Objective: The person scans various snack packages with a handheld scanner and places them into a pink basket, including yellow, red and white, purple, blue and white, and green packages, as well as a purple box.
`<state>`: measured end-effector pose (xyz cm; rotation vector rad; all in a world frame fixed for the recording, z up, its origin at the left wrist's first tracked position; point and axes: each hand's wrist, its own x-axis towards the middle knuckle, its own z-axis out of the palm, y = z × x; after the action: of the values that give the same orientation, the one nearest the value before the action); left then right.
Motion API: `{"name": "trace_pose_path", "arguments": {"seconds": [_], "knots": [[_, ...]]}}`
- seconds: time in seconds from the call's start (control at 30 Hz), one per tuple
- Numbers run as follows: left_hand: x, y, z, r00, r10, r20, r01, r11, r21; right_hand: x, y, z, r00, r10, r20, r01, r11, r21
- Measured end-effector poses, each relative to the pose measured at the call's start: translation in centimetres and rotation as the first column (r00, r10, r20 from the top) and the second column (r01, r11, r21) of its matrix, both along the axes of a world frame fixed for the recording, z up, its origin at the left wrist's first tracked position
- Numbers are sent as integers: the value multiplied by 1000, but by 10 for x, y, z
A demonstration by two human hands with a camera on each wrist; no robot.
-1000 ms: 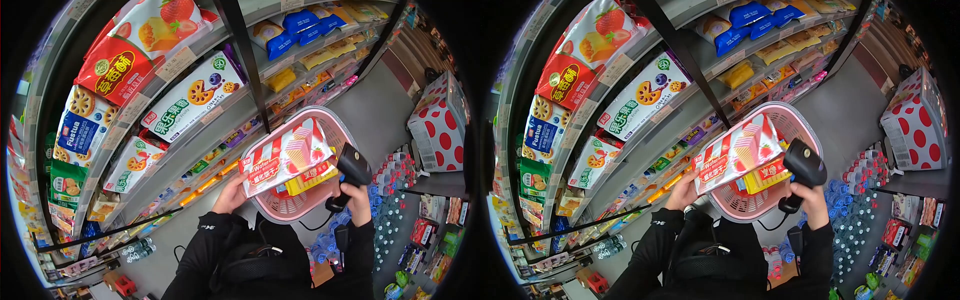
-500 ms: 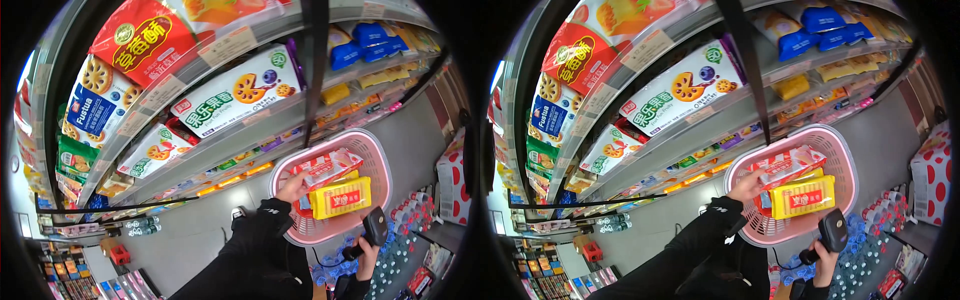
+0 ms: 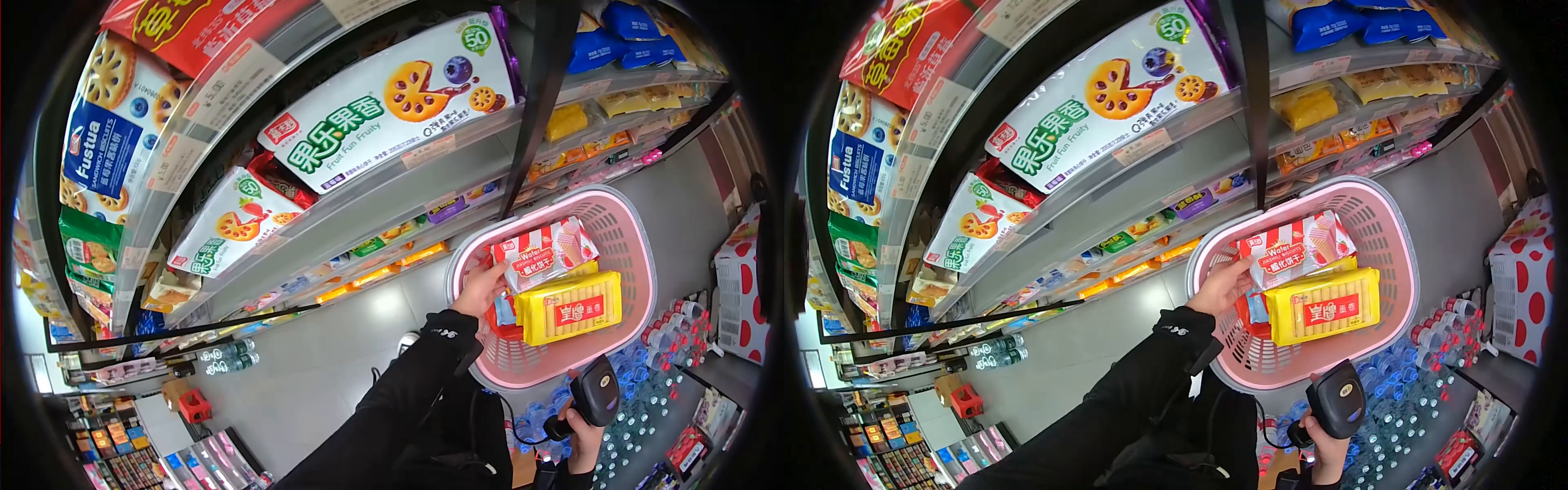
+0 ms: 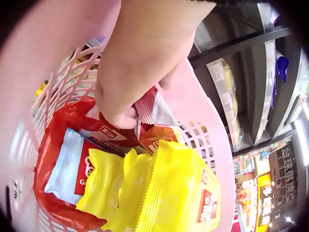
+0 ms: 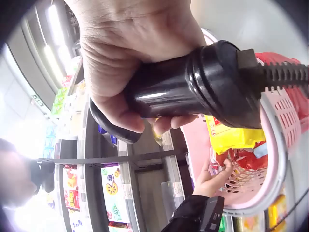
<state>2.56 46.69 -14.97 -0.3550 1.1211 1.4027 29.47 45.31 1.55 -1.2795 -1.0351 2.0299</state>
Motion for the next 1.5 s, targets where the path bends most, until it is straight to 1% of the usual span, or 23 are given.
{"name": "trace_pose_path", "arguments": {"seconds": [0.07,0.1,0.17,0.2,0.23,0.3,0.37,0.47,0.5,0.57,0.77,0.87,0.97,1.03,1.07,1.13,1.23,1.27,1.3,1.37,1.4,1.47,1.5], "knots": [[2,-8,7,994,-39,-97,44,998,51,0,-8,4,999,36,23,-37,999,3],[4,-10,22,980,-62,-191,95,981,168,-2,-12,4,996,77,43,-78,997,10],[8,-20,19,899,-65,-434,146,977,157,-9,-27,4,992,107,72,-109,993,32],[4,-26,34,843,-101,-529,232,955,187,-13,-33,5,985,133,109,-140,988,59],[3,-36,52,788,-186,-587,302,947,106,-15,-40,6,984,139,108,-147,987,69],[4,-60,59,744,-230,-627,297,955,3,-17,-57,4,977,166,131,-176,982,69],[-3,-91,73,742,-243,-625,368,927,77,-12,-74,-3,965,224,138,-238,967,92],[-19,-143,117,829,-225,-512,375,903,210,-39,-99,8,953,265,149,-290,940,179],[-24,-162,128,800,-214,-560,399,887,230,-50,-108,21,963,237,131,-259,948,183],[-40,-199,147,778,-262,-571,429,886,177,-70,-128,38,970,223,94,-238,950,203],[-82,-309,183,766,-246,-594,415,895,166,-87,-179,50,924,377,67,-380,880,285],[-100,-352,181,779,-256,-572,414,896,162,-92,-199,58,895,428,124,-445,843,301],[-111,-388,176,833,-233,-503,361,916,174,-96,-216,60,880,441,179,-476,810,343],[-115,-408,175,851,-227,-473,324,937,134,-97,-228,60,886,428,179,-460,761,457],[-116,-415,173,862,-207,-463,304,941,145,-93,-232,56,883,433,182,-465,754,464],[-116,-428,167,879,-178,-443,275,947,165,-83,-238,50,892,374,254,-448,806,387],[-116,-439,158,903,-132,-408,223,957,185,-97,-247,71,880,404,247,-472,793,385],[-116,-441,156,910,-99,-402,187,965,186,-99,-245,68,864,426,268,-498,804,326],[-115,-440,153,917,-131,-376,220,954,205,-95,-243,64,854,423,304,-502,824,263],[-116,-441,148,918,-64,-392,146,972,185,-93,-238,44,830,426,360,-528,809,260],[-117,-440,145,924,-51,-378,128,975,181,-108,-239,58,830,464,309,-539,811,228],[-117,-439,138,937,-69,-342,140,972,190,-109,-232,44,795,505,337,-591,770,241],[-117,-443,135,944,-31,-327,89,982,164,-115,-230,47,750,541,380,-641,736,219]]}}
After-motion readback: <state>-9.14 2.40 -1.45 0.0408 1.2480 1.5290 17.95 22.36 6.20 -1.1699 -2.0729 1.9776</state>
